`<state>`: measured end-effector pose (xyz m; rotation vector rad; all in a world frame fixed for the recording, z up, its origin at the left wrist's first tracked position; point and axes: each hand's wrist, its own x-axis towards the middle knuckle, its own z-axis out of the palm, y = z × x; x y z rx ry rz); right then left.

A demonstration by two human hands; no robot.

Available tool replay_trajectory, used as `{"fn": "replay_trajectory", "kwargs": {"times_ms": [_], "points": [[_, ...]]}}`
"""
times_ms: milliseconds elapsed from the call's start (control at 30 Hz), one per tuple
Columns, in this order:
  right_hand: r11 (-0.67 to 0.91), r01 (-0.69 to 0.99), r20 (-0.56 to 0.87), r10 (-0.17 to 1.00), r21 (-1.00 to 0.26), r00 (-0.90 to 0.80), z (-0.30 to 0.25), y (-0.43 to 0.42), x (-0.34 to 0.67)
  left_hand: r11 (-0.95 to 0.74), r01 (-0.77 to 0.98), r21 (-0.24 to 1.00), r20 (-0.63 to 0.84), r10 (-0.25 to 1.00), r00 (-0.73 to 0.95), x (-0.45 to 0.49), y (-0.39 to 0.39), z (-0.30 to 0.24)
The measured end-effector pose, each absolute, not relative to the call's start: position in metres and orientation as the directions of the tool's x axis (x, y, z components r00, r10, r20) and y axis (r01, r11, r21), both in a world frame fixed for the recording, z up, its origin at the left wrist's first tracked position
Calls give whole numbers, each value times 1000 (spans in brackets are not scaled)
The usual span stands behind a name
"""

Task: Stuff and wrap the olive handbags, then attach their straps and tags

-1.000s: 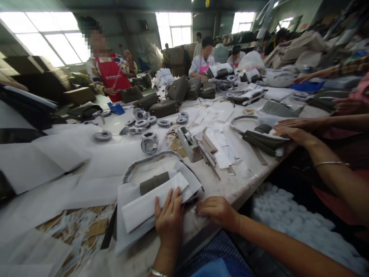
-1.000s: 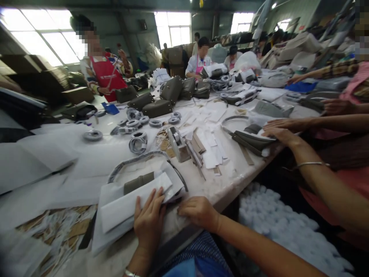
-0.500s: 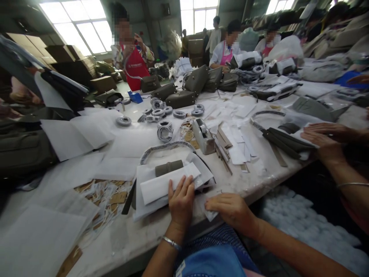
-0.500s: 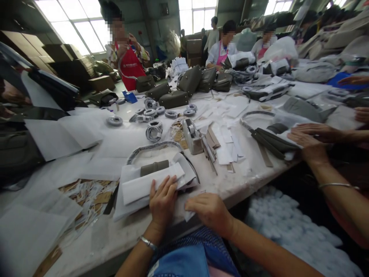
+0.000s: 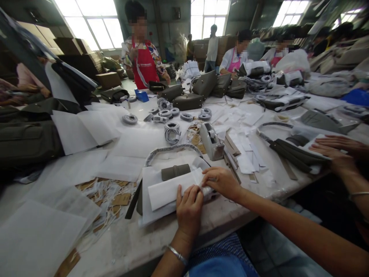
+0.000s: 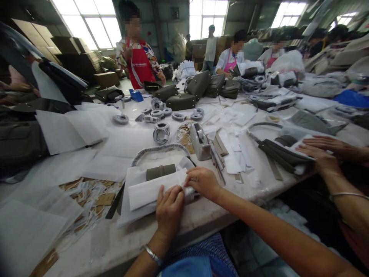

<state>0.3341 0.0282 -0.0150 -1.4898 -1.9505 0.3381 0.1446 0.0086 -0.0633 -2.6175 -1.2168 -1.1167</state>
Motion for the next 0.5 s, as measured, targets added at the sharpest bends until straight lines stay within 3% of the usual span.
{"fn": "replay_trajectory", "kwargs": {"times_ms": [267,500], "points": [[268,796,88,961,-542,-263,-15,55,339,-727,640,249,651,615,446,140,13,-63],[246,793,27,960,-558,-279,-15,69,342,-777,602,185,640,560,526,134,16,-60]]}}
